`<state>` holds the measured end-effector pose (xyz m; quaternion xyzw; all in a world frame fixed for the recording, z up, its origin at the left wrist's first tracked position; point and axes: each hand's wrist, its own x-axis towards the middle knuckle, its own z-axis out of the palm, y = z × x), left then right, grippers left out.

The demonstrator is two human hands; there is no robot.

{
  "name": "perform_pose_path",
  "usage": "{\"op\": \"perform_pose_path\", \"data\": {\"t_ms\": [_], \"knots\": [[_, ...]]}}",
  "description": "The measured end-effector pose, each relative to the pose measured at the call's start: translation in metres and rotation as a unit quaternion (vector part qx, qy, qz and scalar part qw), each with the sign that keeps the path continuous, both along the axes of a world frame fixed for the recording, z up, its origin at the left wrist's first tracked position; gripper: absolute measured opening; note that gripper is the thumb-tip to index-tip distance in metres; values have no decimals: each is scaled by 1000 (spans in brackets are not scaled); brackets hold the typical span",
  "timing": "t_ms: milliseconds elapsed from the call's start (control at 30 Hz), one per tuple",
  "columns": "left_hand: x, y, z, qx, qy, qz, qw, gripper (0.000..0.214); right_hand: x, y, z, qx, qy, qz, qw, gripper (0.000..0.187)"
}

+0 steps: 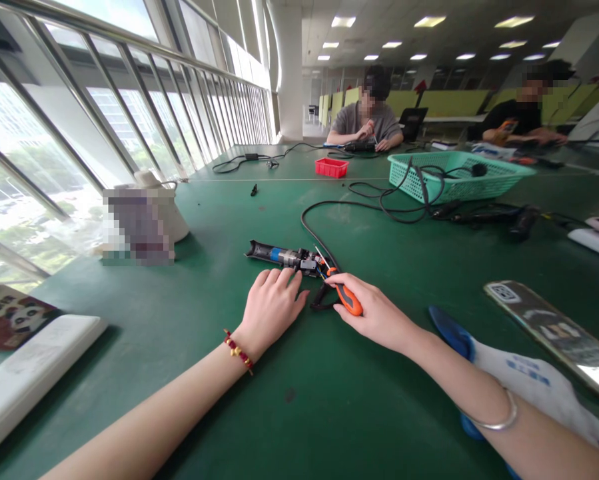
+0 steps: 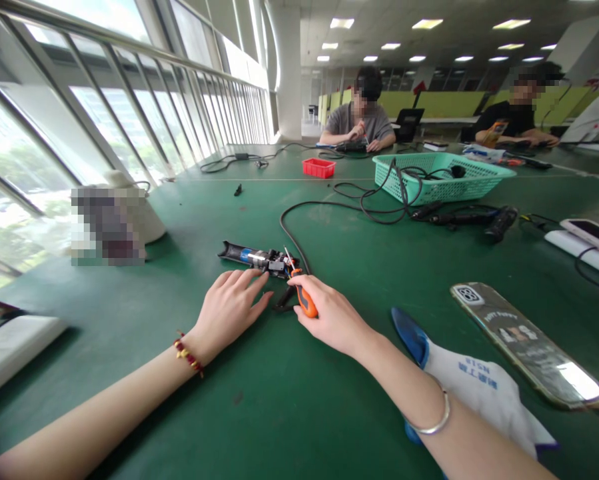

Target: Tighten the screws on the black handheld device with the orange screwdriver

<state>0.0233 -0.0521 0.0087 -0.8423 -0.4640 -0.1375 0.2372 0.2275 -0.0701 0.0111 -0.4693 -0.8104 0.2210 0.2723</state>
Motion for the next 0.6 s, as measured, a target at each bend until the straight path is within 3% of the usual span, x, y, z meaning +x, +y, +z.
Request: {"op": "perform_pose_path", "data": {"t_ms": [133, 267, 400, 600], "knots": [[3, -8, 1, -71, 14, 26, 997, 18, -1, -1, 1, -1, -3, 2, 1000, 38], [2, -7, 2, -96, 20, 5, 995, 12, -2, -3, 2, 4, 8, 2, 1000, 38], [-3, -2, 0, -84, -22, -26, 996, 14, -4, -6, 4, 1, 36, 6, 999, 36], [-10, 6, -2, -12, -168, -73, 983, 14, -6, -11, 7, -49, 84, 66, 993, 40]]}}
